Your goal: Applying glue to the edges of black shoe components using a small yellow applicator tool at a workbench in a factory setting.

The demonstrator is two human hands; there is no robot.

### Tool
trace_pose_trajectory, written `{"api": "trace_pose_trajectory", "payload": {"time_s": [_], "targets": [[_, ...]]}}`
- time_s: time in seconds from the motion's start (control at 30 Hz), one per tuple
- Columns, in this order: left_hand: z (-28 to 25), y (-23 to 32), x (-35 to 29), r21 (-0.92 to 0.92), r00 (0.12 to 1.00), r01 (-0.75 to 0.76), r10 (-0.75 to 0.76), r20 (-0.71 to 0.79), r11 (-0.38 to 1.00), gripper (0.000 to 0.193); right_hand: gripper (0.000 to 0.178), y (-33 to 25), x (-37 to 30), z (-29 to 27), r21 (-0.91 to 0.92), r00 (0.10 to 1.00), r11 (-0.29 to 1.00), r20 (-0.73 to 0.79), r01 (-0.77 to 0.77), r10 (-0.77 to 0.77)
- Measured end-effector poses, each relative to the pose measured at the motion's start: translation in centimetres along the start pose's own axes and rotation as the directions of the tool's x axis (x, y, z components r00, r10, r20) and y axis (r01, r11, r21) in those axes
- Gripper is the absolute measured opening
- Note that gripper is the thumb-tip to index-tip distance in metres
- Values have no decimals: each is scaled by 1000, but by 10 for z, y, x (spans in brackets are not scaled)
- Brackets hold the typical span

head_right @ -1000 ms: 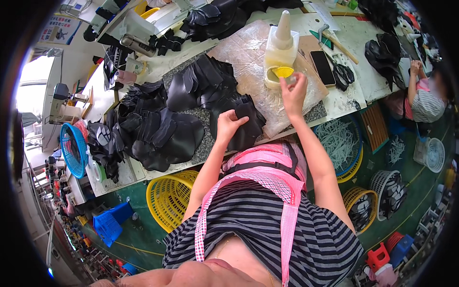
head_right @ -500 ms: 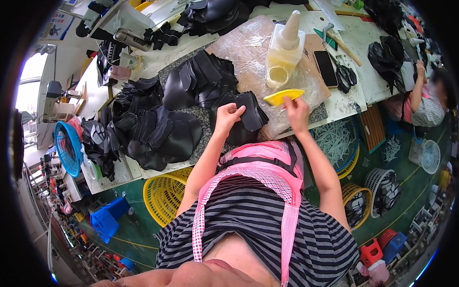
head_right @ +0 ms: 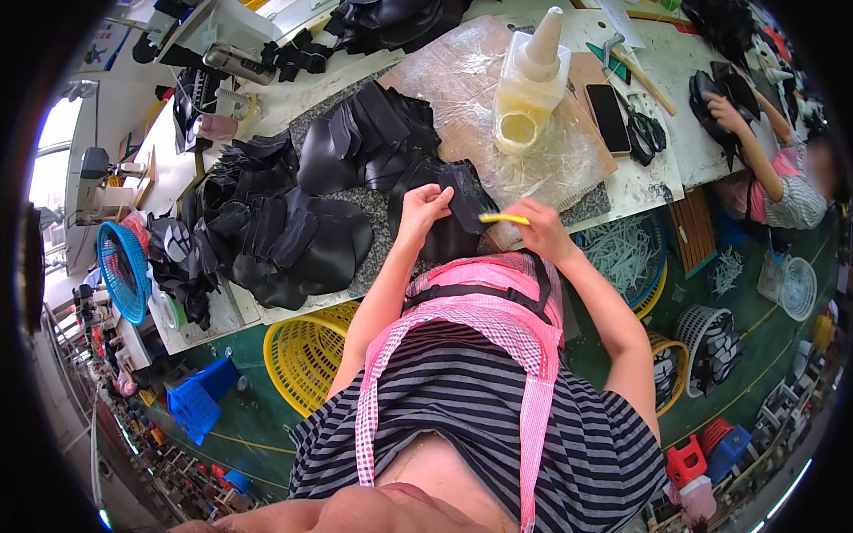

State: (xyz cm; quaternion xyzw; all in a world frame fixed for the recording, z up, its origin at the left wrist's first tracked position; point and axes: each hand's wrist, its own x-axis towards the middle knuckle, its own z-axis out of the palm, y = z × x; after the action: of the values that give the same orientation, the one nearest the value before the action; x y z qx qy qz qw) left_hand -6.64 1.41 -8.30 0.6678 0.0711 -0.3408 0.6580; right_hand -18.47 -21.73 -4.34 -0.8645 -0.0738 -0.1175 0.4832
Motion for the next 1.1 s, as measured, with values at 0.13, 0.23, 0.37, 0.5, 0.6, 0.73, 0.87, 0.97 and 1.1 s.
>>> {"api": "trace_pose_trajectory", "payload": {"time_s": [0.13,0.23,0.37,0.5,0.6,0.73,0.87,0.97,1.1], "targets": [[3,3,-2,-10,998,-49,49,-37,999,20,12,-9,-22,-21,7,994,995,27,-102,102],[5,5,-3,-17,998,-61,60,-32,998,19,10,-10,-7,-8,-36,998,998,-51,-44,42],[5,1,-1,-4,995,-98,98,-5,995,19,8,8,44,24,-73,985,997,-175,-18,5],[2,-1,-1,21,995,-95,95,-3,995,19,7,17,86,37,-17,943,999,-331,-39,31],[-16,-14,-5,23,995,-92,91,44,996,16,9,8,87,30,42,904,997,-419,-71,82],[-30,-16,-19,-61,1000,-7,8,23,998,9,12,-11,58,23,148,892,967,-378,-207,249],[-33,-16,-17,-86,998,-30,34,50,996,16,8,-19,58,33,-61,993,998,-118,-10,2],[-33,-15,-19,-79,998,-38,42,47,996,15,14,-16,89,53,-143,985,989,-160,41,-64],[-34,-20,-18,-75,998,-43,46,38,996,11,23,-6,88,42,-192,963,944,58,269,-263]]}}
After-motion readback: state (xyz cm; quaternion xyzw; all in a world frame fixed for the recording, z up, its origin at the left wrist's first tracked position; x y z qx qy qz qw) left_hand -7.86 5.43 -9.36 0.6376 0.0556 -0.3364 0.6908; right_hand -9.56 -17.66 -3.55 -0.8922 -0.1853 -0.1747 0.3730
